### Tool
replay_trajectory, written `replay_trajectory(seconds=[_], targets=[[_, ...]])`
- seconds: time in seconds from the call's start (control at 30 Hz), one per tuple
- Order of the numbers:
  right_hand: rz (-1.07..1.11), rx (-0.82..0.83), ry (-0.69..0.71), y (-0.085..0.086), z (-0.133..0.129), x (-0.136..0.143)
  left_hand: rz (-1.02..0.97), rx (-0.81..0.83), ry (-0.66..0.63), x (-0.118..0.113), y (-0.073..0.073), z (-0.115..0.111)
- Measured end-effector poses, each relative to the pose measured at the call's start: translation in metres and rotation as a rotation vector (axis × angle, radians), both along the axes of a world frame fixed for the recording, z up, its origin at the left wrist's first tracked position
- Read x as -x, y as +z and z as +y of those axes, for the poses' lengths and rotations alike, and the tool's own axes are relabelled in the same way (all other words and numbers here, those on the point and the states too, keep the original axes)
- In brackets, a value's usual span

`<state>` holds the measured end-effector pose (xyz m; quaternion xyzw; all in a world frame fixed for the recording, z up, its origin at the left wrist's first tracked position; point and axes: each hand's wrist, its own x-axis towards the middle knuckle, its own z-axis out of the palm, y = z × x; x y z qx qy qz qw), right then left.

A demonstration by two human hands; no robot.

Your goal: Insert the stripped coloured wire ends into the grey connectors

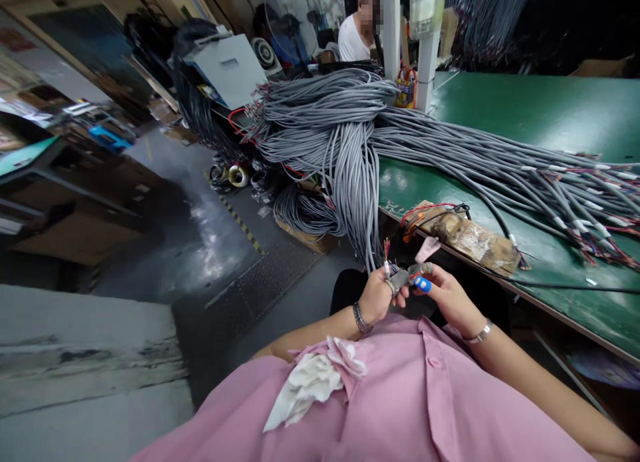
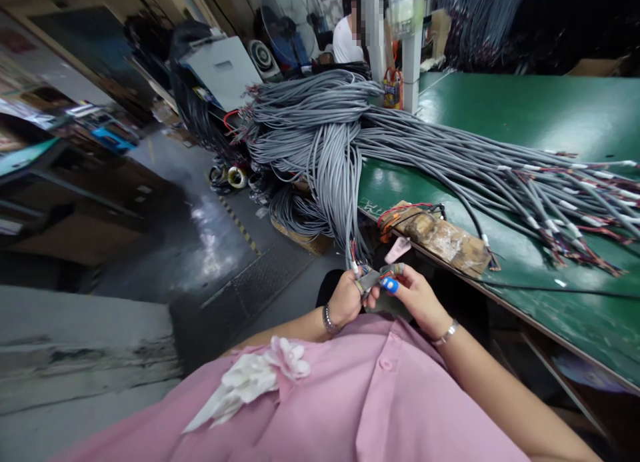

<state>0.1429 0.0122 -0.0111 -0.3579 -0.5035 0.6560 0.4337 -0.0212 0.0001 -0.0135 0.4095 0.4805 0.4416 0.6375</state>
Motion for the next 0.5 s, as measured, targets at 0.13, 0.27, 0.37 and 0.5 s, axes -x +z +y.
replay_trajectory(seconds=[0.13, 0.27, 0.37, 0.5], targets=[[0.085, 0.076, -0.071, 0.002, -0.004, 0.009, 0.011, 0.013, -0.113, -0.001, 0.003, 0.0], [0.044, 0.132, -0.071, 0.001, 0.0, 0.01, 0.118, -0.036, -0.266, 0.003, 0.002, -0.004], [-0.019, 0.127, -0.064, -0.006, 0.004, 0.008, 0.184, -0.073, -0.266, 0.003, -0.001, -0.007], [-0.027, 0.145, -0.111, -0.013, 0.007, 0.007, 0.087, -0.048, -0.172, 0.0, -0.003, -0.007]])
